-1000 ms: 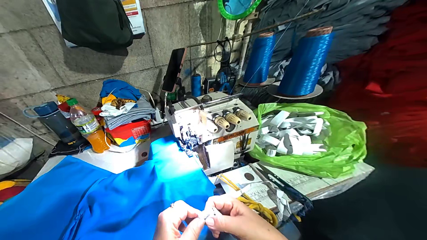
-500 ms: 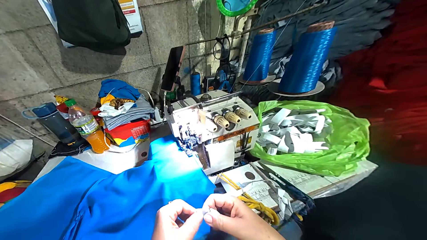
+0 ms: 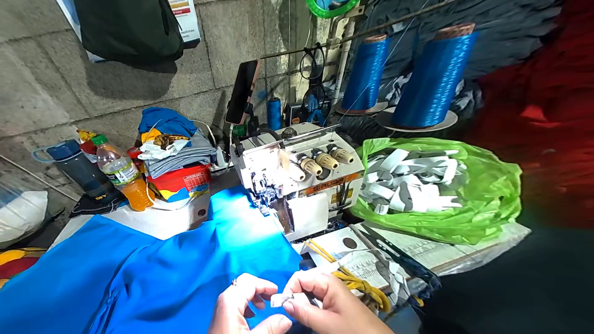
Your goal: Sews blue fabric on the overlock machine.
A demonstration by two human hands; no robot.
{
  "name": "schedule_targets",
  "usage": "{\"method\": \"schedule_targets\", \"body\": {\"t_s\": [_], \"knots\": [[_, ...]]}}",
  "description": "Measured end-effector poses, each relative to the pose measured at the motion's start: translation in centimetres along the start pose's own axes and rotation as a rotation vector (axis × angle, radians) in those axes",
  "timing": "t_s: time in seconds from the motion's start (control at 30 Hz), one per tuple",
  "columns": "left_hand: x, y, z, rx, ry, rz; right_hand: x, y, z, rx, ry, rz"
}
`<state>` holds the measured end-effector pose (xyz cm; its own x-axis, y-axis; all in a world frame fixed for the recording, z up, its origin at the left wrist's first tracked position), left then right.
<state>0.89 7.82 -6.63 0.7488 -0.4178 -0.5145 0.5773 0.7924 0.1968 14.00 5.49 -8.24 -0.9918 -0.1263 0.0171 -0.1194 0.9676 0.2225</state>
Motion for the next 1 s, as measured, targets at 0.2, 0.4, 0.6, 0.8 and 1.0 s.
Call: {"method": "schedule_targets", "body": {"t_s": [0.2,0.4,0.6,0.8,1.0], "knots": [[-0.9,-0.2,1.3,0.148,0.206,0.132,0.3,-1.0,-3.1,-0.236,-0.295,0.047],[-0.9,-0.2,2.0,0.203,0.231,0.131,0.4,-1.1,-3.4,-0.270,-0.318,0.045],[-1.1,-0.2,2.3,0.257,0.219,0.173,0.3,-1.0,-3.1,-0.228,-0.229,0.032],[-1.3,0.2,0.7,0.099,-0.033,0.175,0.0,-0.5,-2.2,-0.138,-0.085,0.004],[-0.9,0.3,0.3,0.067,-0.120,0.156,-0.1,-0.2,-1.9,-0.098,-0.015,0.017]]}}
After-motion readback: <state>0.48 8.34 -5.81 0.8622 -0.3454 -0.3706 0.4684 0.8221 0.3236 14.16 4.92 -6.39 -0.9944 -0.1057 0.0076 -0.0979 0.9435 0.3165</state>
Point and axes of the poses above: each hand's wrist, its own y-axis towards the middle knuckle, its own x-axis out of the palm, z = x × y, the point moved 10 cm from there along y, towards the middle knuckle, and after that the axes turned 11 degrees about y, right-handed, at the moved point
